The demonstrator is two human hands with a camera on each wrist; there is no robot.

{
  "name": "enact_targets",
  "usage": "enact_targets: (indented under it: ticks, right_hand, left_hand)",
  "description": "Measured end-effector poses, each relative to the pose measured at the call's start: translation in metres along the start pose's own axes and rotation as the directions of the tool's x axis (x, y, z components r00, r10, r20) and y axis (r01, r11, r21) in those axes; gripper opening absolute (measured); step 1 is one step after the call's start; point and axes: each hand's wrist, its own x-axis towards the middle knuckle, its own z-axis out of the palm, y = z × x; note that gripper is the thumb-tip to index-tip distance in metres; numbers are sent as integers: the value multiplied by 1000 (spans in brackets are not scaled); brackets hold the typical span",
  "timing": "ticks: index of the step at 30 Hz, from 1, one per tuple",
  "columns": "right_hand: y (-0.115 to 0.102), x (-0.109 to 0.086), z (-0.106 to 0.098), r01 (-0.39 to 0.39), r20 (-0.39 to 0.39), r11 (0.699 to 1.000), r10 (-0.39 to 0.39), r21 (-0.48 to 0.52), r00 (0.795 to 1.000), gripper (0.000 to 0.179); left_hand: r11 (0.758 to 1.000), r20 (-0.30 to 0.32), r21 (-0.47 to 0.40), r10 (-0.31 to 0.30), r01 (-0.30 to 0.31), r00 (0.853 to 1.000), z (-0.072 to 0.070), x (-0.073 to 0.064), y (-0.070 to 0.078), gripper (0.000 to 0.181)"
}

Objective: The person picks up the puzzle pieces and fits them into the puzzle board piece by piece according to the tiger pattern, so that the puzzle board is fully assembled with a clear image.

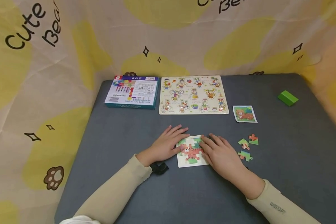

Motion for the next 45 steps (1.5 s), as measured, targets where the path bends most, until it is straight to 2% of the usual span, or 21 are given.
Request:
enact_targets:
  ticks: [3, 8, 15, 24, 30, 35, 38, 42, 45]
  right_hand:
    - [-2, 1, 1, 27, -16, 1000, -27, -6, 1000, 45]
    - [-9, -1, 3, 141, -63, 990, -140, 15, 988, 38]
    - [-19, -3, 9, 226, -50, 974, -226, -22, 973, 48]
    - [-18, 0, 5, 249, -23, 968, -250, -14, 968, 50]
    - [-17, 6, 0, 306, 54, 950, -302, -66, 952, 47]
    - [-9, -2, 3, 313, 52, 949, -311, -30, 949, 53]
    - [-7, -4, 6, 311, 17, 950, -311, -5, 950, 57]
    - [-4, -1, 8, 314, -24, 949, -313, 34, 949, 54]
    - [-2, 3, 8, 319, -31, 947, -317, 46, 948, 50]
  left_hand:
    - [1000, 9, 1, -8, 8, 1000, -1, -1, 1, 56]
    - [1000, 1, -6, -3, 3, 1000, 1, -1, 1, 56]
    - [1000, 5, 5, -11, 11, 1000, 2, -6, 0, 56]
    - [1000, -1, 0, -12, 12, 1000, 4, -4, 0, 56]
    - [1000, -1, -7, -17, 17, 1000, 4, -2, -1, 57]
    - [1000, 9, 11, -27, 26, 1000, 3, 0, 1, 57]
    - [998, 16, 43, -51, 51, 999, 5, 0, 6, 63]
    - [995, 32, 49, -91, 89, 995, 9, 0, 17, 84]
    - [991, 19, 49, -123, 122, 992, 12, 0, 24, 94]
